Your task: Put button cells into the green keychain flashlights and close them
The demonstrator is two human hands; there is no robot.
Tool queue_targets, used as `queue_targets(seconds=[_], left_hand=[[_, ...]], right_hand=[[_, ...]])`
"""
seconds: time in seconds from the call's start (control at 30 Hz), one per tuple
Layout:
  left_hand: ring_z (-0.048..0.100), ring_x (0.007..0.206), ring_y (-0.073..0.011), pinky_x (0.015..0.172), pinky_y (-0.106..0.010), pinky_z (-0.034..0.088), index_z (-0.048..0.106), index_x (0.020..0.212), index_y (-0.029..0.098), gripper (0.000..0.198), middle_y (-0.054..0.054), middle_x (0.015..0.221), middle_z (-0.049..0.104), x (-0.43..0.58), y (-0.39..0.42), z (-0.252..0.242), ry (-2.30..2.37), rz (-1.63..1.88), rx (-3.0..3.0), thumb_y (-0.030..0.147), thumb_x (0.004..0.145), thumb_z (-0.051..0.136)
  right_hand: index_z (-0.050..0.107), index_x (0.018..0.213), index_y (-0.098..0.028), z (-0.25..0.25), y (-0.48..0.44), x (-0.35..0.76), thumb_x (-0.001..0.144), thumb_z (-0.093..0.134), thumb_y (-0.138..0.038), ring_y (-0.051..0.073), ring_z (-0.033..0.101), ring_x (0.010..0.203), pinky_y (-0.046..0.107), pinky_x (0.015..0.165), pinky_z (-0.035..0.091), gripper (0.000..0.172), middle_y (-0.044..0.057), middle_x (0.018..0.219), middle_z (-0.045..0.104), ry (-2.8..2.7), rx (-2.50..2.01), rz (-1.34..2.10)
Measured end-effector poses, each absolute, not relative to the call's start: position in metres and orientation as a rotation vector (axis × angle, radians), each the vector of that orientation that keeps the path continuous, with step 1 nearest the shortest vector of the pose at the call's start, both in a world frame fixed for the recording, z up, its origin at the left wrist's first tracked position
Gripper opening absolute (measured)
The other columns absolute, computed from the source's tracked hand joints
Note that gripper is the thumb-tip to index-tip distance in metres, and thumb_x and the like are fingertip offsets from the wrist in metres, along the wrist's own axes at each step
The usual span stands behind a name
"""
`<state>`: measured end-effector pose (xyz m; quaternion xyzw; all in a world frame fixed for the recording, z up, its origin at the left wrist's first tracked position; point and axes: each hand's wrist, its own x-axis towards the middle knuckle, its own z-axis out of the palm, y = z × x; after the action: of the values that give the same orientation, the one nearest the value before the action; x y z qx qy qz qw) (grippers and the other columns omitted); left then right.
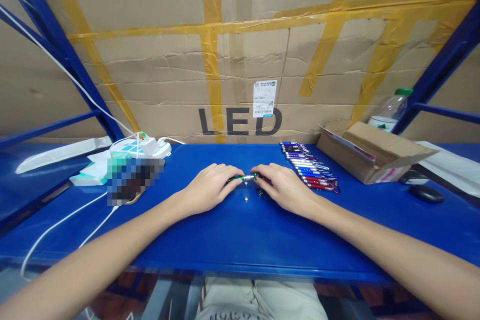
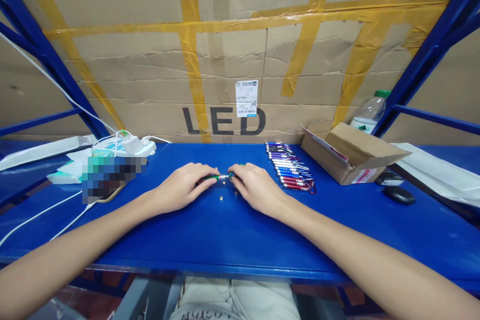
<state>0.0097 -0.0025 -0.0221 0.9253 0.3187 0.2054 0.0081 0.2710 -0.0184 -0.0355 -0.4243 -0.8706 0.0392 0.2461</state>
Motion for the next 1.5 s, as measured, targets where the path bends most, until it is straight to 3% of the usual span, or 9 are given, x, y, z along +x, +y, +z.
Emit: queue_targets(seconds=[1.5], left_hand=[[0.073,0.111,-0.0262,0.097,-0.042,0.053,0.069,0.13,0.023,0.034,-0.007,0.127,0.078,0.0098,-0.0031,-0.0217,1.007,0.653,2.879,0.041,0.116,0.043]], right_hand=[[0.072,0.123,-0.019,-0.0325,-0.0209,0.269,0.111,0.055,-0.025,0.029,0.071,0.102,0.041,0.089,0.053,0.022,0.01,0.11,0.078,-2.426,-1.227,0.126]])
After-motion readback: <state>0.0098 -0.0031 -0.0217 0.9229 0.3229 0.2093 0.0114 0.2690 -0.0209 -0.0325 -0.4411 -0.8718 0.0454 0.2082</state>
